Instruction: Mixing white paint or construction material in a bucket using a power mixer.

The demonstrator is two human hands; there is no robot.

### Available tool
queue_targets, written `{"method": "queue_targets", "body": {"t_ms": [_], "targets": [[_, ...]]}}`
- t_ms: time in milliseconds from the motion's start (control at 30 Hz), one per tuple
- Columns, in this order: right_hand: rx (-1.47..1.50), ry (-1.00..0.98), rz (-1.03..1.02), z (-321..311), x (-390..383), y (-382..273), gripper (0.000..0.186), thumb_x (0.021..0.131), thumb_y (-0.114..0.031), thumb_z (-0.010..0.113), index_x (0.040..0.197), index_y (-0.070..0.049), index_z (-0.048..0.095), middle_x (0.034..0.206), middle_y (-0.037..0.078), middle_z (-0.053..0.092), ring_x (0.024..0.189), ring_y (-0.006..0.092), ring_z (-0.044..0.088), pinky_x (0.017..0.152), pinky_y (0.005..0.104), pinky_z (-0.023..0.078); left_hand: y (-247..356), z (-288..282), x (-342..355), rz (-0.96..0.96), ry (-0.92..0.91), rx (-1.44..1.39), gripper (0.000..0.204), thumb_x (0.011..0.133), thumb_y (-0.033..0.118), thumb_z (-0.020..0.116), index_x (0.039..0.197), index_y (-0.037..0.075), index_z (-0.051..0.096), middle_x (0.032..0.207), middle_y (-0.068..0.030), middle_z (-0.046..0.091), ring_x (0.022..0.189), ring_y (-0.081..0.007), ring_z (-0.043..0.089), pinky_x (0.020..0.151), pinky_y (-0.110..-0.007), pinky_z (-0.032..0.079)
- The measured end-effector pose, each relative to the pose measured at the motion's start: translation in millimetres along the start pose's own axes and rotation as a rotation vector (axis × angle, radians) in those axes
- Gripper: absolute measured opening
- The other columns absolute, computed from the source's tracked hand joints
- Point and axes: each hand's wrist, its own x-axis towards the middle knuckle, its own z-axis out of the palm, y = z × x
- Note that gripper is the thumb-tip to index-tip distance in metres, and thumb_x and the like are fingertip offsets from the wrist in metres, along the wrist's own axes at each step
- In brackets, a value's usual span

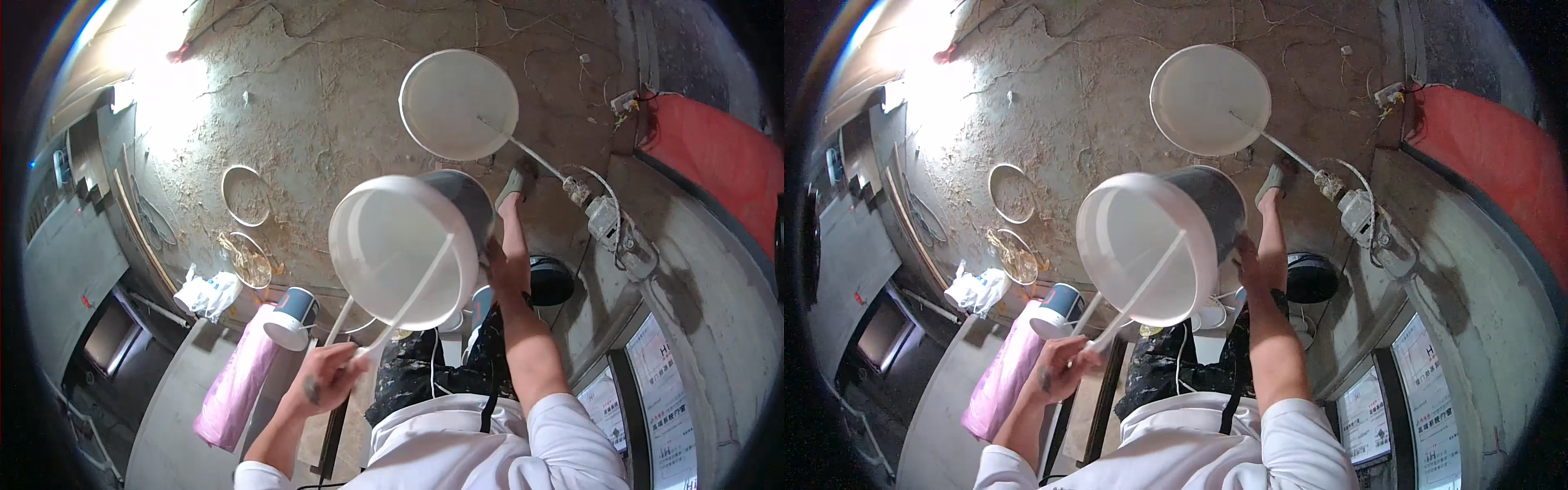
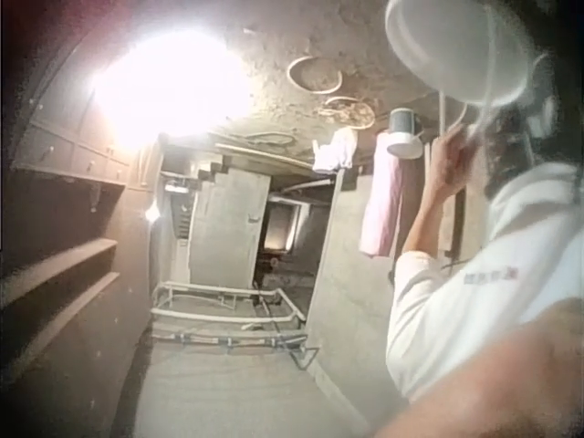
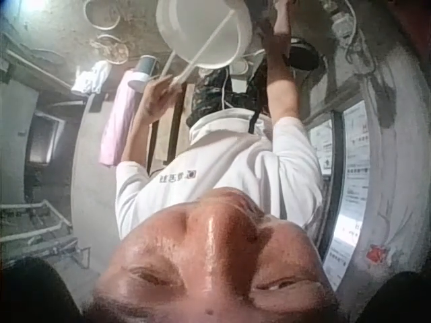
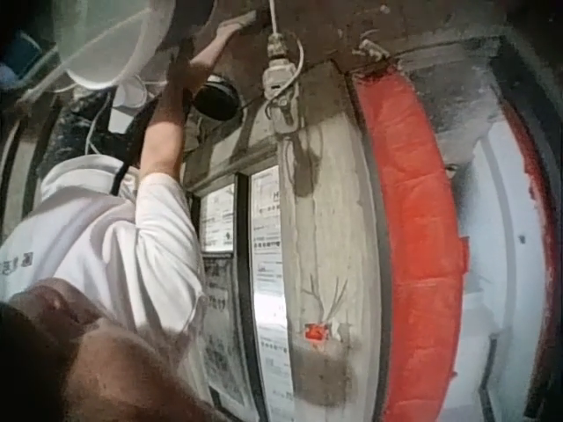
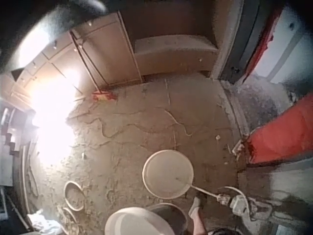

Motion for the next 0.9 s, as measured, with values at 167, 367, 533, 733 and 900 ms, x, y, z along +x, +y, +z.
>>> {"method": "queue_targets", "body": {"t_ms": [167, 367, 533, 733, 900], "targets": [[-0.420, 0.194, -0.262, -93.9, -9.8, -18.4, 0.035, 0.092, -0.025, 0.064, 0.118, -0.002, 0.062, 0.090, 0.004, 0.067, 0.078, 0.0126, 0.062, 0.073, 0.0268, 0.051, -57.8, 28.0, 17.9, -0.114, 0.188, -0.512, 0.034, 0.100, 0.029, 0.052, 0.078, 0.004, 0.057, 0.064, 0.0053, 0.041, 0.063, -0.0044, 0.039, 0.053, -0.024, 0.032], [-0.251, 0.252, 0.097, -185.7, -123.8, -91.9, 0.024, 0.094, -0.028, 0.060, 0.100, -0.006, 0.063, 0.085, 0.009, 0.071, 0.073, 0.0170, 0.068, 0.069, 0.0280, 0.054, -151.7, 7.9, 89.6, -0.155, 0.495, -0.720, 0.040, 0.099, 0.037, 0.052, 0.073, 0.008, 0.055, 0.063, 0.0089, 0.042, 0.056, -0.0032, 0.037, 0.048, -0.022, 0.028], [-0.558, 0.579, 0.020, -390.6, -146.6, -93.3, 0.031, 0.093, -0.036, 0.061, 0.090, -0.006, 0.060, 0.072, 0.004, 0.062, 0.061, 0.0128, 0.062, 0.052, 0.0277, 0.050, -229.2, -10.2, 169.8, -0.224, 0.568, -0.678, 0.045, 0.098, 0.044, 0.051, 0.071, 0.009, 0.055, 0.061, 0.0077, 0.044, 0.052, -0.0037, 0.040, 0.045, -0.024, 0.029], [-0.234, 0.346, -0.219, -512.8, -53.3, -169.3, 0.048, 0.094, -0.039, 0.053, 0.129, -0.005, 0.053, 0.127, 0.012, 0.056, 0.117, 0.0273, 0.053, 0.097, 0.0411, 0.043, -279.2, -21.4, 224.0, -0.312, 0.769, -0.462, 0.050, 0.092, 0.051, 0.058, 0.071, 0.007, 0.060, 0.057, 0.0024, 0.049, 0.051, -0.0077, 0.047, 0.047, -0.026, 0.037], [-0.969, 0.258, -0.265, -502.8, 7.8, -247.0, 0.053, 0.097, -0.036, 0.041, 0.143, -0.010, 0.041, 0.146, 0.011, 0.040, 0.131, 0.0275, 0.041, 0.110, 0.0392, 0.031, -266.8, 69.5, 248.0, -0.033, 0.706, 0.462, 0.057, 0.086, 0.048, 0.066, 0.113, -0.002, 0.062, 0.107, -0.0203, 0.067, 0.097, -0.0246, 0.065, 0.083, -0.036, 0.051]]}}
